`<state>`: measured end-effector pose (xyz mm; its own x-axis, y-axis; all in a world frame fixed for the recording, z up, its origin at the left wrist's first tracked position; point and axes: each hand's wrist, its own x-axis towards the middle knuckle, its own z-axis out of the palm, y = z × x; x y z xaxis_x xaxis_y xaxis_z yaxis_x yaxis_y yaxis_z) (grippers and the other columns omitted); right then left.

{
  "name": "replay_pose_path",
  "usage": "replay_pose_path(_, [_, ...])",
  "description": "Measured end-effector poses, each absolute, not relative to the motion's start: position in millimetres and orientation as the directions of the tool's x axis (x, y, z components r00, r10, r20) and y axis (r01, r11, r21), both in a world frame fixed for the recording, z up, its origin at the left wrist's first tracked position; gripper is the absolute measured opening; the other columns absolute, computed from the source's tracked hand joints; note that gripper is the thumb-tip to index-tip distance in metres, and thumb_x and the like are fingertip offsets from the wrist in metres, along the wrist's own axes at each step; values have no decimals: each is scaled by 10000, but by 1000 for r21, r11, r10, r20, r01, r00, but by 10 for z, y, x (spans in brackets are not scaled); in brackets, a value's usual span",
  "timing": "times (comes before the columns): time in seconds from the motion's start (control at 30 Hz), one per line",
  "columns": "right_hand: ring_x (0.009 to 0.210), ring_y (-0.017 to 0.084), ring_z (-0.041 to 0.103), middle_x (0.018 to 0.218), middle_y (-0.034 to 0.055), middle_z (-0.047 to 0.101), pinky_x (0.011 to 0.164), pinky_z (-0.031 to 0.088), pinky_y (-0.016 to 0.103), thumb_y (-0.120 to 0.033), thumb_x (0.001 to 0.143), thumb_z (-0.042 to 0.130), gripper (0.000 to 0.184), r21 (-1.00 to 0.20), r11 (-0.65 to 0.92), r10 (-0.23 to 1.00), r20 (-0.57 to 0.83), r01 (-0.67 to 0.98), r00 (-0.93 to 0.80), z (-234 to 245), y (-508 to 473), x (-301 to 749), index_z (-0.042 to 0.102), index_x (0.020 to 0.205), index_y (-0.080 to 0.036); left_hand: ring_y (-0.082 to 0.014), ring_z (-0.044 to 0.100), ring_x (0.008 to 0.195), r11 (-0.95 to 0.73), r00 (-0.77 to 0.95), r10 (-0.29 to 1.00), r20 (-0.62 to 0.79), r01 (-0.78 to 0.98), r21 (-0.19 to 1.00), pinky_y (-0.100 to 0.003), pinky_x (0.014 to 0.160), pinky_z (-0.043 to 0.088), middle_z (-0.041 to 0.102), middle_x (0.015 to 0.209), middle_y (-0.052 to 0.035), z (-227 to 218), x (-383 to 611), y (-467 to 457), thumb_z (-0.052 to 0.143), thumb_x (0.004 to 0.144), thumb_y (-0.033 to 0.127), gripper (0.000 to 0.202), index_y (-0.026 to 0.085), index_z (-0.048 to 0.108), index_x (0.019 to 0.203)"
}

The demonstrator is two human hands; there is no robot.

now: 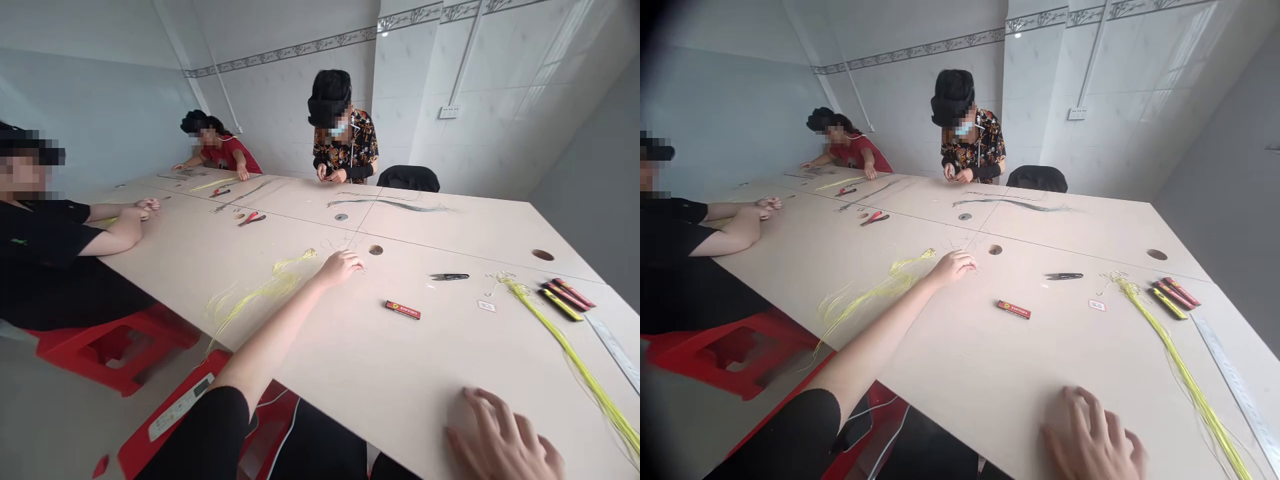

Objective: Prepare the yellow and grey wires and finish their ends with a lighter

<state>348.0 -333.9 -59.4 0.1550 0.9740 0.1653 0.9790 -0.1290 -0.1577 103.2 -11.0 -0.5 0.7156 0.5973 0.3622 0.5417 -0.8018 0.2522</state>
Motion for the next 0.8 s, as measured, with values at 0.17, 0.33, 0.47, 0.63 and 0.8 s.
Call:
replay_pose_path(0.17, [868, 209, 622, 961, 100, 655, 752, 506, 348, -478, 897, 396, 376, -556, 101, 993, 12, 825, -114, -49, -2673, 3703, 660, 936, -213, -163, 595, 881, -888, 821, 447, 355, 360, 287, -283, 797, 444, 679, 862, -20, 96, 1509, -348, 499, 888, 156, 175, 192, 648, 803])
replay_pose_path(0.33, [725, 166, 608, 788, 74, 653, 656, 496, 295, -402, 863, 465, 276, -745, 202, 965, 261, 636, -1, 24, -1772, 3622, 608, 845, -167, -151, 610, 848, -833, 771, 488, 410, 271, 482, -280, 778, 479, 673, 871, -37, -78, 1761, -595, 531, 858, 129, 98, 172, 619, 849])
replay_pose_path(0.47, [696, 151, 575, 767, 61, 638, 628, 458, 284, -327, 853, 464, 214, -703, 357, 908, 416, 615, -51, -206, -1395, 3579, 600, 840, -163, -115, 613, 761, -768, 720, 548, 427, 229, 599, -249, 736, 494, 669, 881, -30, -254, 1678, -665, 546, 851, 128, 168, 167, 554, 1014])
replay_pose_path(0.63, [637, 131, 502, 722, 51, 577, 603, 432, 287, -290, 848, 473, 207, -647, 450, 832, 554, 616, -26, -372, -1350, 3602, 638, 828, -167, -131, 605, 797, -901, 745, 409, 527, 237, 364, -274, 771, 486, 662, 837, -21, -291, 1542, -597, 501, 891, 137, 163, 177, 504, 1049])
replay_pose_path(0.8, [627, 126, 499, 716, 49, 565, 588, 434, 284, -316, 847, 517, 223, -694, 456, 857, 511, 558, -65, -386, -1368, 3558, 690, 810, -180, -147, 601, 813, -957, 759, 292, 582, 234, 174, -290, 758, 467, 662, 834, -31, -328, 1554, -572, 460, 928, 191, 127, 190, 476, 1054])
